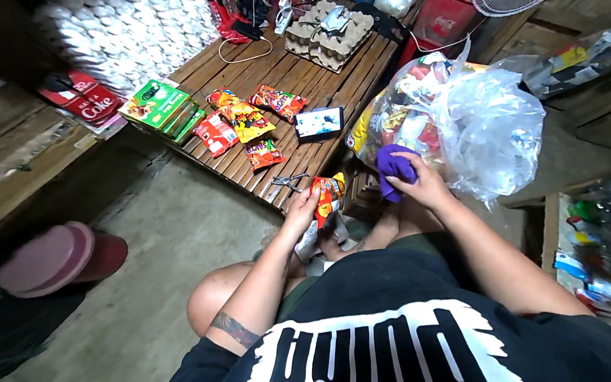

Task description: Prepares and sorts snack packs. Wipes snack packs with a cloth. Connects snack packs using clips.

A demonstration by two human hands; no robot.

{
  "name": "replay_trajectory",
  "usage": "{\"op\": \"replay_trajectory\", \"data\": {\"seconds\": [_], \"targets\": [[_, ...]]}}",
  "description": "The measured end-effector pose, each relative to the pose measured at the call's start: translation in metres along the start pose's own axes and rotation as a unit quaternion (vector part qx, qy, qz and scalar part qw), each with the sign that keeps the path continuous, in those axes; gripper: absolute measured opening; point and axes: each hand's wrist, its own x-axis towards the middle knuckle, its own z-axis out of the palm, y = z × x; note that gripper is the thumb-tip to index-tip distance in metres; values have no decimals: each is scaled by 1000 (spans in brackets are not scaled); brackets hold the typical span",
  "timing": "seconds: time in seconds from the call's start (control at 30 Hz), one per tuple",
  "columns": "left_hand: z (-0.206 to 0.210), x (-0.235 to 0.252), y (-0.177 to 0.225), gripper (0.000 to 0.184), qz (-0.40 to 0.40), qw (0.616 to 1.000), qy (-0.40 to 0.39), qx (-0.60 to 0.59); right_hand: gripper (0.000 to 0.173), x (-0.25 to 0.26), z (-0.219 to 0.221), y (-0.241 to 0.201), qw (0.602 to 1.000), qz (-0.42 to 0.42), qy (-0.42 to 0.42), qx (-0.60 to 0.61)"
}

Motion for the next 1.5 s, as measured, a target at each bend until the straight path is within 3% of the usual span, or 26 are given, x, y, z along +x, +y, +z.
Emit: {"op": "replay_trajectory", "data": {"seconds": [0.1, 0.27, 0.37, 0.43, 0.53, 0.6, 0.77, 0.83, 0.93, 1.07, 1.2, 1.3, 1.4, 1.5], "targets": [[12, -5, 2, 37, -85, 987, -23, -133, 56, -6, 15, -26, 999, -43, -26, 8], [31, -15, -3, 38, -119, 946, -58, -296, 47, -23, 65, -56, 983, -114, -141, 14], [32, -20, 0, 38, -121, 926, -72, -350, 42, -24, 83, -46, 987, -119, -104, 8], [30, -23, 2, 38, -106, 916, -89, -376, 36, -14, 83, -30, 995, -78, -54, 32], [31, -27, 5, 36, -81, 902, -109, -410, 37, 2, 75, -12, 996, 56, -8, 65], [34, -28, 7, 36, -77, 898, -104, -420, 37, -1, 75, -16, 995, 65, 11, 70], [42, -28, 1, 30, -72, 897, -75, -430, 24, -34, 89, -56, 972, -228, 7, 62], [40, -29, 0, 31, -76, 894, -78, -435, 24, -32, 90, -58, 962, -272, -8, 33], [32, -29, 2, 33, -66, 885, -119, -446, 28, -13, 85, -38, 982, -180, 30, 55], [25, -33, 6, 30, -20, 870, -159, -467, 39, 11, 66, 0, 986, 78, 74, 128], [21, -34, 12, 30, 2, 862, -180, -474, 42, 1, 48, 0, 933, 203, 33, 295], [16, -32, 14, 32, 4, 865, -196, -462, 48, -12, 38, -8, 831, 271, -71, 480], [3, -33, 28, 34, -9, 908, -176, -380, 42, -30, 32, -13, 745, 308, -140, 574], [-15, -45, 45, 36, -20, 957, -142, -253, 37, -52, 38, -13, 674, 289, -159, 661]]}}
